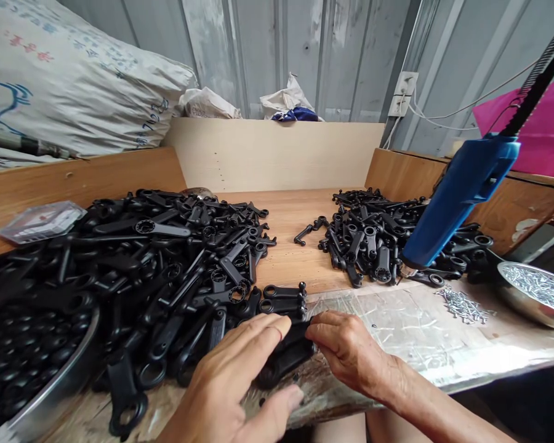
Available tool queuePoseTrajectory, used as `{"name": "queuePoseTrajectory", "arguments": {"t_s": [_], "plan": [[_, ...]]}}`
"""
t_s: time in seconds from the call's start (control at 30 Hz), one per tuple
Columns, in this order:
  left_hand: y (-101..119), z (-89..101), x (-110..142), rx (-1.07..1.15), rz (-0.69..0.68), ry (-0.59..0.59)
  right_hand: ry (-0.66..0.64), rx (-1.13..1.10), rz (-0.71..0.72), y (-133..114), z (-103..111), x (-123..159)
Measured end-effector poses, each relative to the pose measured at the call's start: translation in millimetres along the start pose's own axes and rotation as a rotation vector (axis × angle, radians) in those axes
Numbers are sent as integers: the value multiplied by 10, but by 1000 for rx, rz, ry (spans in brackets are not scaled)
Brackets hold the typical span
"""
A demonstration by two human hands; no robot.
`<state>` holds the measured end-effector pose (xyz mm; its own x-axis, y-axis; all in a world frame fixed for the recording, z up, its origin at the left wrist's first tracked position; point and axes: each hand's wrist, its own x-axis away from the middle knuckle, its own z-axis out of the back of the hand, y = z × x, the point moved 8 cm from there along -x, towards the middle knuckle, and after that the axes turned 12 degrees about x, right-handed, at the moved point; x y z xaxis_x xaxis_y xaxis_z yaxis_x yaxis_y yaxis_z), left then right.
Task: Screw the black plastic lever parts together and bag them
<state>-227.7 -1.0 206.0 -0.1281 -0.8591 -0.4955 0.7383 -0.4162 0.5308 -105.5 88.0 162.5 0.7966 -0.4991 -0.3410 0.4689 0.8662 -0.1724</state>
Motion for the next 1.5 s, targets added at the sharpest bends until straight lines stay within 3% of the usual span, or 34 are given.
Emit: {"name": "queuePoseTrajectory", "arguments": {"t_s": [0.07, 0.23, 0.3, 0.4, 0.47, 0.57, 0.63, 0.7, 0.77, 0.87, 0.93, 1.03, 1.13, 1.3, 1.4, 1.5], "plan": [[-109, -164, -105, -54, 83, -97, -24, 75, 13, -29, -15, -18], [-446, -589, -194, -187, 463, -424, -41, 192, 49, -89, 22, -22], [-488, -705, -236, -220, 523, -511, 127, 176, 64, -104, 248, 29], [-516, -823, -351, -263, 521, -581, 549, 198, -2, -25, 829, 268], [-532, -886, -433, -268, 490, -612, 800, 217, -204, 160, 1232, 511], [-568, -962, -524, -277, 445, -650, 1124, 27, -509, 503, 1708, 896], [-591, -999, -565, -299, 414, -657, 1219, -145, -531, 672, 1891, 978], [-598, -1036, -594, -307, 379, -650, 1174, -347, -480, 848, 1964, 891], [-602, -1081, -598, -290, 360, -651, 1049, -560, -488, 1053, 1912, 744], [-626, -1148, -568, -264, 361, -671, 808, -783, -626, 1306, 1676, 553], [-647, -1173, -550, -252, 361, -668, 691, -868, -643, 1351, 1533, 448], [-674, -1208, -519, -210, 342, -666, 583, -980, -538, 1251, 1344, 254], [-694, -1238, -479, -167, 308, -656, 574, -1047, -450, 1075, 1150, 5], [-807, -1297, -396, -162, 313, -639, 639, -1024, -436, 870, 890, -559], [-887, -1410, -378, -146, 228, -616, 661, -1073, -416, 842, 796, -851], [-1039, -1574, -361, -239, 140, -551, 682, -1134, -424, 864, 720, -970]]}}
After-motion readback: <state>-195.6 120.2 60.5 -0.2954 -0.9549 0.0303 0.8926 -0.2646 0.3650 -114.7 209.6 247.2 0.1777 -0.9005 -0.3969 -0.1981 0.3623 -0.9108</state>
